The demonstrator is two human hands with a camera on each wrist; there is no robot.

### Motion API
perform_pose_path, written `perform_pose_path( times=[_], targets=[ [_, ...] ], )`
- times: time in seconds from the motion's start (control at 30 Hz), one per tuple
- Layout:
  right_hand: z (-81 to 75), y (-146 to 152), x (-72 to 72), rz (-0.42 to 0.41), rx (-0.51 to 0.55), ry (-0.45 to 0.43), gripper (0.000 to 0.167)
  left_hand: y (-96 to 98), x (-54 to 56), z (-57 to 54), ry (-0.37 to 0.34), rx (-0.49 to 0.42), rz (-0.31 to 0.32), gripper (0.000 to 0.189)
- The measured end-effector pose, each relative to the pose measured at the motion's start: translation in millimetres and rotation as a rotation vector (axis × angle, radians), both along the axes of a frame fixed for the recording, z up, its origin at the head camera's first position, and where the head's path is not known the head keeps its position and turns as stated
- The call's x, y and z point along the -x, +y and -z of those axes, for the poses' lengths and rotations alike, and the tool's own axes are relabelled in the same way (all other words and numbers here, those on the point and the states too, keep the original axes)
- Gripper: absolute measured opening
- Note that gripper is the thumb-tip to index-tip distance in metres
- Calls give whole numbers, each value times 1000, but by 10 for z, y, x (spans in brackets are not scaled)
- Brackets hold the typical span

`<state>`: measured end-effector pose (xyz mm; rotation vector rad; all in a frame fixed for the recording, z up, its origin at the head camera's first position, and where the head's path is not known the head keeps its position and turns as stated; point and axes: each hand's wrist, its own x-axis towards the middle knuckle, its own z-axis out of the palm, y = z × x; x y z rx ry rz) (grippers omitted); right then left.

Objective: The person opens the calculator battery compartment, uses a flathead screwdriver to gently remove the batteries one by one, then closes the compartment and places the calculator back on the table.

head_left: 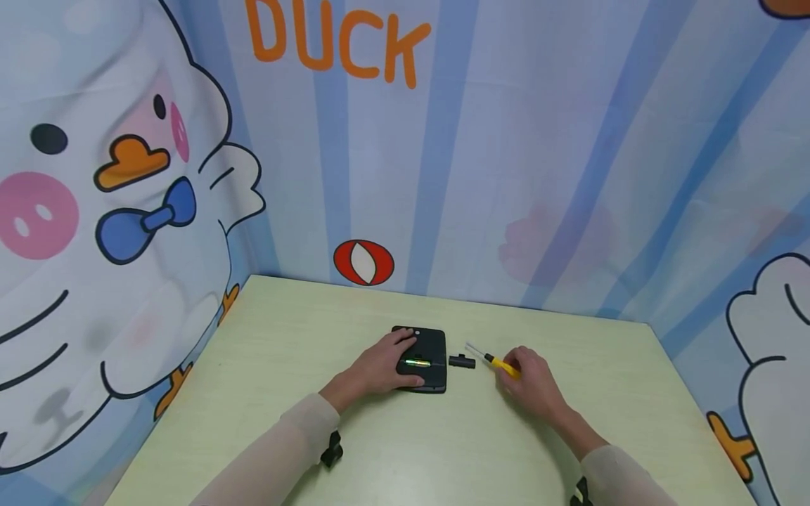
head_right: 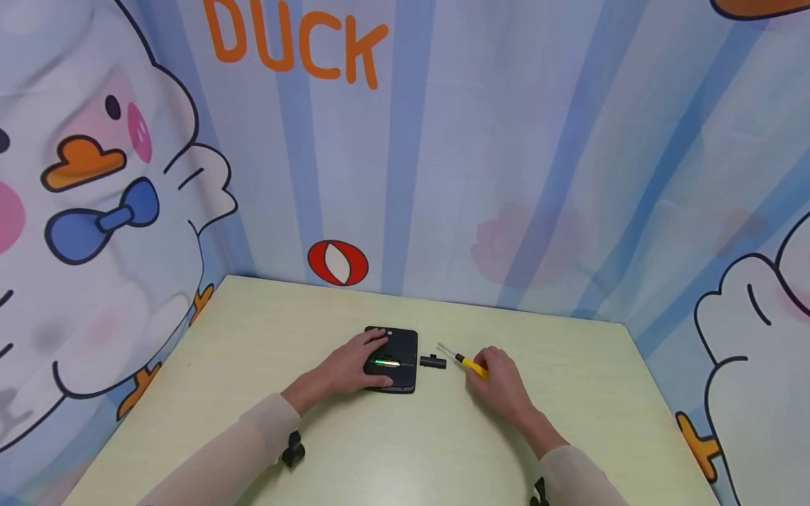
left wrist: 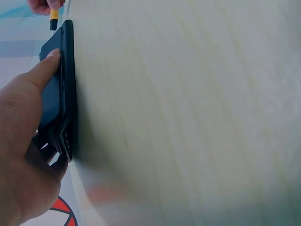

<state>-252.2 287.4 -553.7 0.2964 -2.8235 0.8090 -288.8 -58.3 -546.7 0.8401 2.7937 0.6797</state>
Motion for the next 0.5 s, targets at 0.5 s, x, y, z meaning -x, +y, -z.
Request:
perform_pose_path(
  times=[0.5],
  targets=[
    [-109, -85, 33, 42, 106, -30, 16, -3, 9, 5, 0, 2, 1, 92]
  ],
)
